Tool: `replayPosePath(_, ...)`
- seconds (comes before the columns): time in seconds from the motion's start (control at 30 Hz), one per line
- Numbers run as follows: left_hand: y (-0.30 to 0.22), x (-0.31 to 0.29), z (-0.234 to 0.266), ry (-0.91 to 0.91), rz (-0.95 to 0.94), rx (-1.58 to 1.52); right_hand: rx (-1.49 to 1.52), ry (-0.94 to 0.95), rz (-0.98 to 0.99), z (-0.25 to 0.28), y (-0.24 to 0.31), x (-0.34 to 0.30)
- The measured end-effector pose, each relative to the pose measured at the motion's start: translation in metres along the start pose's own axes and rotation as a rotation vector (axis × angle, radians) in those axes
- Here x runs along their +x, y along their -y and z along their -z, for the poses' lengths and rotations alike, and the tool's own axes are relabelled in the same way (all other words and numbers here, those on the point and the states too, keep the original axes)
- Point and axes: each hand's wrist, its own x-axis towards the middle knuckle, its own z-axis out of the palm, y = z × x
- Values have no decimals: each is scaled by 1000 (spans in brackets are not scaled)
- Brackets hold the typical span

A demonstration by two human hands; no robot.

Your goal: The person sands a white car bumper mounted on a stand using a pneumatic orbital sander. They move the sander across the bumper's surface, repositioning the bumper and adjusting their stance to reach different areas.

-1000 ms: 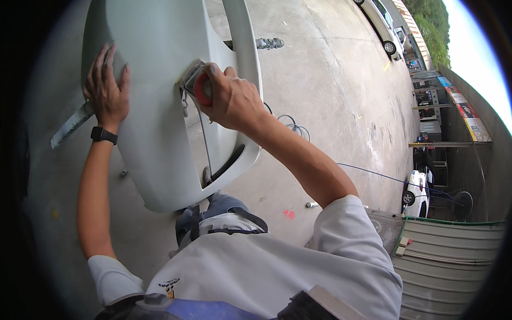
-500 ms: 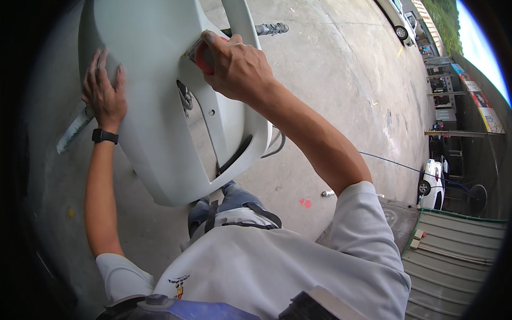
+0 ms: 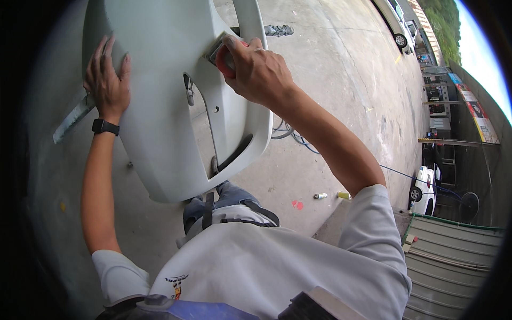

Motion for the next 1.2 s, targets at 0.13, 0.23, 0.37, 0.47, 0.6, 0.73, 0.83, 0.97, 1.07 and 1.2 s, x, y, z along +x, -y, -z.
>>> replayPosePath(0.13,0,1,-2,-9,-8,-23,-53,126,27,4,1,-2)
replayPosePath(0.23,-1,1,0,-2,-7,12,-19,22,58,7,-2,16)
replayPosePath(0.37,-1,3,2,-3,-20,2,-62,-83,115,17,-9,80)
replayPosePath(0.47,-2,3,2,-5,-30,-3,-38,-49,5,26,-3,127)
replayPosePath(0.6,-2,1,2,8,6,29,284,6,9,48,6,155)
replayPosePath(0.73,-2,1,2,-2,4,13,72,-48,-20,29,11,110)
replayPosePath(0.83,-3,2,4,13,5,27,177,-115,13,-3,13,47)
replayPosePath(0.97,-6,5,5,16,-28,24,349,-25,-97,-46,27,-57)
replayPosePath(1.07,-9,6,8,46,-26,47,398,60,-228,-84,44,-125)
replayPosePath(1.2,-12,8,12,68,-22,36,516,11,-403,-101,37,-142)
